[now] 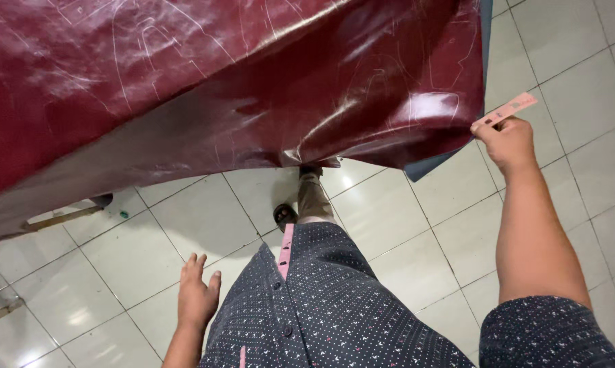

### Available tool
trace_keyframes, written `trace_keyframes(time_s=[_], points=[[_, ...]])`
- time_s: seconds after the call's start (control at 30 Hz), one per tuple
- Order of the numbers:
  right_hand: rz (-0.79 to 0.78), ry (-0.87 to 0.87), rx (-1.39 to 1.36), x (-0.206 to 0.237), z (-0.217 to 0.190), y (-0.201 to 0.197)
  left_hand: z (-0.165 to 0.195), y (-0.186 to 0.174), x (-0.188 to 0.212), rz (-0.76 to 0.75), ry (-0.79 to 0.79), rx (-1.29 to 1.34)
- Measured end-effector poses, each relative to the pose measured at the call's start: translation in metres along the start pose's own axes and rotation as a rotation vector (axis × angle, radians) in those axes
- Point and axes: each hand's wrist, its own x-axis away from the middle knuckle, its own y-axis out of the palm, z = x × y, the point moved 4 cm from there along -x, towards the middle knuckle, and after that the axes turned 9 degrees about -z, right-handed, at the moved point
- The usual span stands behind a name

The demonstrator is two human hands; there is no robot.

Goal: The person aligns small pink paper pattern strips on a red pattern-making table and uses a pointed scribe to punch and mark hole positions on them. They reposition the table cover, retrieve pieces, and work on the strips one at a time, pressing the tool through the marked spots.

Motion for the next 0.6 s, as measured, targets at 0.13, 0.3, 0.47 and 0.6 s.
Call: trace_keyframes(time_s=[0.13,0.3,0.47,0.6], points=[[-0.063,-0.040,0.101,0.000,0.002,-0.006,-0.019,0.013,0.010,-0.040,-0.076,0.044],[-0.145,-0.078,0.212,-0.006,0.005,-0.013,-0.031,0.010,0.010,-0.039,-0.130,0.090],[-0.123,-0.012,0.186,-0.008,0.007,-0.016,-0.028,-0.003,-0.002,-0.017,-0.122,0.105],[-0.104,-0.011,0.161,-0.002,0.004,-0.018,-0.019,-0.013,-0.011,-0.013,-0.100,0.112]])
